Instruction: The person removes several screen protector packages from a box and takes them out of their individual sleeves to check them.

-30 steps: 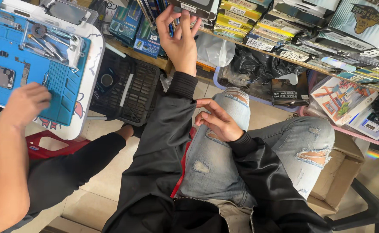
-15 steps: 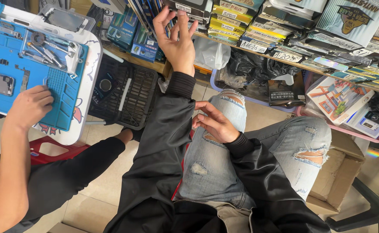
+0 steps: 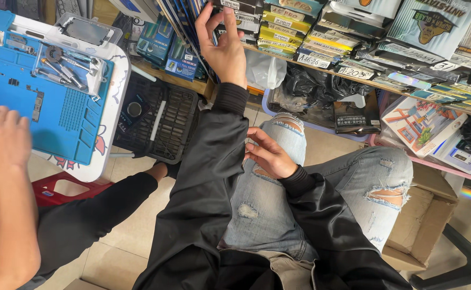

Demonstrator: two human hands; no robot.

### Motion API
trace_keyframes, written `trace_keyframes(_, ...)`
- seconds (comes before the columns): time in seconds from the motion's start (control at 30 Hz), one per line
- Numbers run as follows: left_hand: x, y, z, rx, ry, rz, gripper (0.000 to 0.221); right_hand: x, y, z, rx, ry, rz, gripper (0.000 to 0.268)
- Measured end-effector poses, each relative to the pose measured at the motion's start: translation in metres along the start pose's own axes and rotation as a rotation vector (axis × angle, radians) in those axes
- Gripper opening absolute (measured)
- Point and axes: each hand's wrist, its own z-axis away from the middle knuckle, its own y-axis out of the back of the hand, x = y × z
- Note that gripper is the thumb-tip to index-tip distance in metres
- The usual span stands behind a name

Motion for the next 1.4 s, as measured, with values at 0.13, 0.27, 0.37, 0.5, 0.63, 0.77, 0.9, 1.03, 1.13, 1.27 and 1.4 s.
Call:
trace_keyframes(0.13,0.004,0.006,0.012,-0.072,0.014,-0.014,0.048,-0.002,-0.002,0.001,-0.019,0.016,0.021,0.029)
trace_keyframes(0.27,0.006,0.005,0.009,-0.068,0.001,-0.142,0.048,0.000,0.001,0.000,0.015,-0.018,0.003,0.028)
trace_keyframes(0.37,0.008,-0.001,0.004,-0.017,0.053,-0.087,0.045,0.001,0.001,0.001,0.019,-0.020,0.000,0.028)
trace_keyframes(0.5,0.001,-0.004,0.000,0.028,0.062,0.011,0.038,0.002,0.003,0.001,0.032,-0.035,0.004,0.031)
trace_keyframes(0.63,-0.002,0.002,-0.005,-0.027,0.104,0.055,0.041,0.002,0.004,0.002,0.010,-0.012,-0.011,0.033)
trace_keyframes(0.77,-0.003,0.006,0.000,-0.087,0.016,-0.095,0.046,0.002,0.003,0.002,0.008,-0.014,-0.019,0.034)
trace_keyframes(0.9,0.019,0.004,0.017,-0.252,0.234,-0.089,0.092,0.004,0.005,0.002,-0.002,-0.017,-0.054,0.033)
trace_keyframes(1.03,0.006,0.000,0.017,-0.290,0.074,-0.183,0.104,0.002,0.003,0.001,-0.006,-0.005,-0.011,0.029)
trace_keyframes(1.13,0.003,-0.001,0.016,-0.303,0.064,-0.178,0.102,0.002,0.005,0.002,0.024,-0.014,-0.020,0.028)
trace_keyframes(1.27,0.014,-0.001,0.019,-0.265,0.010,-0.264,0.098,0.003,0.007,0.002,0.000,-0.012,-0.052,0.030)
trace_keyframes(1.4,0.014,-0.004,0.025,-0.219,0.005,-0.334,0.094,0.007,0.006,0.000,0.029,-0.030,-0.046,0.025)
